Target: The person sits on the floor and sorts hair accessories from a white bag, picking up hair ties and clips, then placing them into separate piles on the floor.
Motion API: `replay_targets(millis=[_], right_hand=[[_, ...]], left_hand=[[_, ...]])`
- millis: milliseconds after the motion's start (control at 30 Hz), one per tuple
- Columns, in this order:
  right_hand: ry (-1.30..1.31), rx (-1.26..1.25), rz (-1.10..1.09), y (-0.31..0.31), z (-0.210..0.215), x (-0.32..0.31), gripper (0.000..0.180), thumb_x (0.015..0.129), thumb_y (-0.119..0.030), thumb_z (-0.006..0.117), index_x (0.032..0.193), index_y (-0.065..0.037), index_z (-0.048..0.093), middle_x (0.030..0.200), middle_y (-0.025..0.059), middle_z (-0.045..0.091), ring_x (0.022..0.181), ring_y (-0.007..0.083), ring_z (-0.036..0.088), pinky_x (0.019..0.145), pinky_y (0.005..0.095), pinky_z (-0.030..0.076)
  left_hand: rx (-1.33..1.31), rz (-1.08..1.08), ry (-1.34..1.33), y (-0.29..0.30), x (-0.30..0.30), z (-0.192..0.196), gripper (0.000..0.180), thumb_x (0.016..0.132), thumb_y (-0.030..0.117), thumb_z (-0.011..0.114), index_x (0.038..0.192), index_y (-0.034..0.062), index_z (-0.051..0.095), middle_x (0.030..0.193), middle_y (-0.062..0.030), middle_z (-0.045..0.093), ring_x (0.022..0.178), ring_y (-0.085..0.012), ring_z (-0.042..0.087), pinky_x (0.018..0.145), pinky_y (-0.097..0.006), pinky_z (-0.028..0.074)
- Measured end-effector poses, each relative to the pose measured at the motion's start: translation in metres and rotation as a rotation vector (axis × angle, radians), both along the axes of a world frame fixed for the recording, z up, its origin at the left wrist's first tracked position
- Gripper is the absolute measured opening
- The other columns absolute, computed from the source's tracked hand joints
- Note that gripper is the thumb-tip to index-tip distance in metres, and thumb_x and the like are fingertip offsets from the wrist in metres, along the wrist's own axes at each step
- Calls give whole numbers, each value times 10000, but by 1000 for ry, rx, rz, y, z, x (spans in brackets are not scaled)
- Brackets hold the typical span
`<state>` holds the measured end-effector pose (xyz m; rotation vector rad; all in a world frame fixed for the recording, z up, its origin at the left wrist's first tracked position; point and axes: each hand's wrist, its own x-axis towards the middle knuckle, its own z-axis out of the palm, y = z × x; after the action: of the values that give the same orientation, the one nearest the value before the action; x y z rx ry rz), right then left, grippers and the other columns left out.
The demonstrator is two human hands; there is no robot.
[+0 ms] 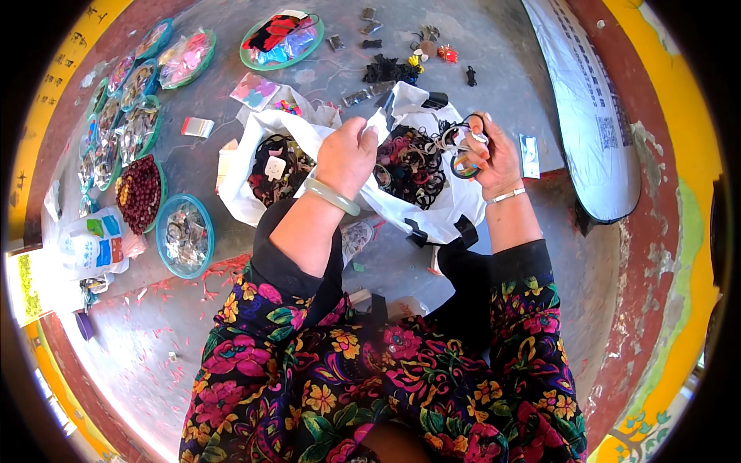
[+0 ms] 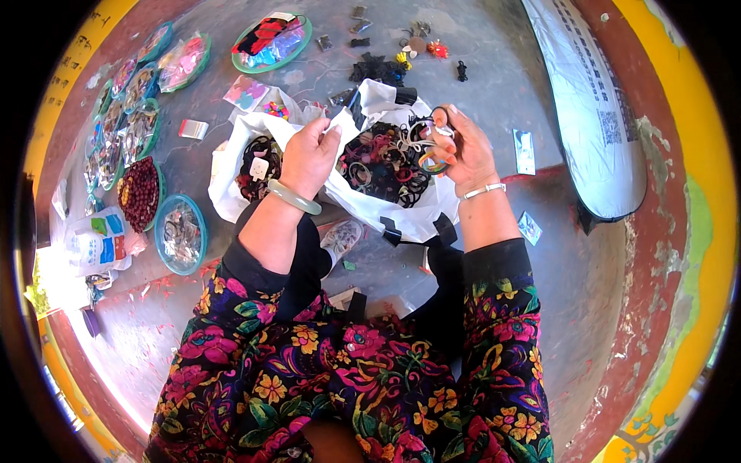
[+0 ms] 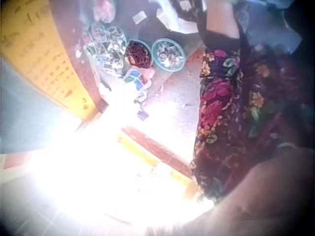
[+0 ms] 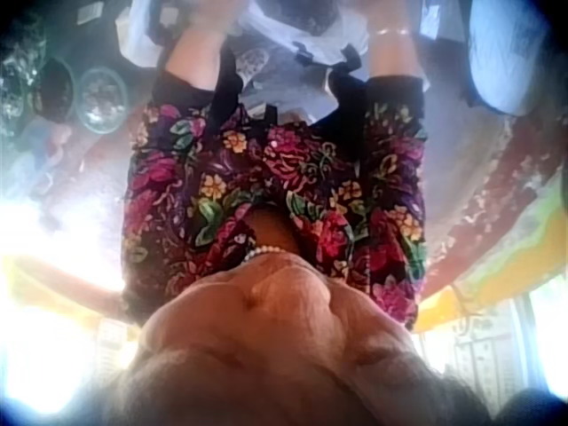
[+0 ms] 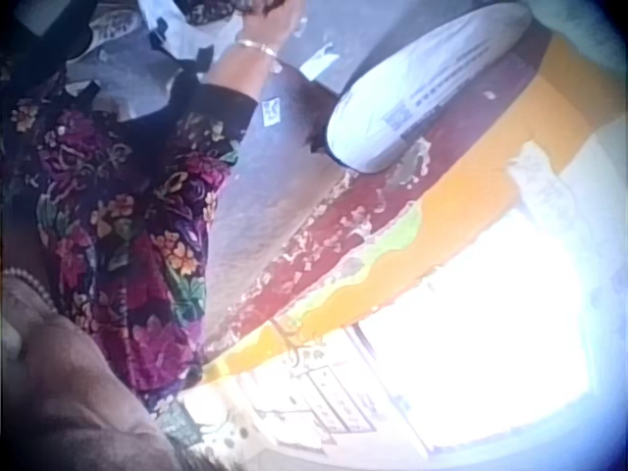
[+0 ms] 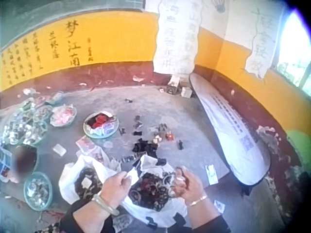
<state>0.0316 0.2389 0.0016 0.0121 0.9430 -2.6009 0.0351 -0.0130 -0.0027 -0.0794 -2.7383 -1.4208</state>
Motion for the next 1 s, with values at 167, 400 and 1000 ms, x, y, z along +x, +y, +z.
replay_targets(millis=[167, 400, 1000], right_hand=[[50, -48, -44, -12, 18, 9, 236, 929, -238, 469, 810, -35, 459, 738, 4, 429, 485, 51, 330, 358, 170, 263], [115, -123, 26, -32, 45, 27, 243, 933, -250, 456, 795, -51, 447, 626, 8, 394, 460, 57, 317, 346, 176, 248], [-56, 512, -29, -11, 59, 45, 332, 907, -265, 498, 1014, 38, 579, 600, 42, 527, 467, 82, 419, 435, 194, 316]], left_hand=[[-160, 74, 583, 10, 6, 16, 387, 774, 146, 622, 1135, 55, 517, 950, -156, 600, 728, -268, 595, 588, -363, 470], [204, -244, 258, 30, 22, 13, 472, 724, 50, 644, 1168, 43, 485, 1063, -143, 568, 842, -237, 593, 570, -285, 471], [1264, -510, -479, -7, 12, 36, 264, 904, 209, 523, 1101, 34, 533, 923, -108, 646, 698, -101, 624, 399, -147, 323]])
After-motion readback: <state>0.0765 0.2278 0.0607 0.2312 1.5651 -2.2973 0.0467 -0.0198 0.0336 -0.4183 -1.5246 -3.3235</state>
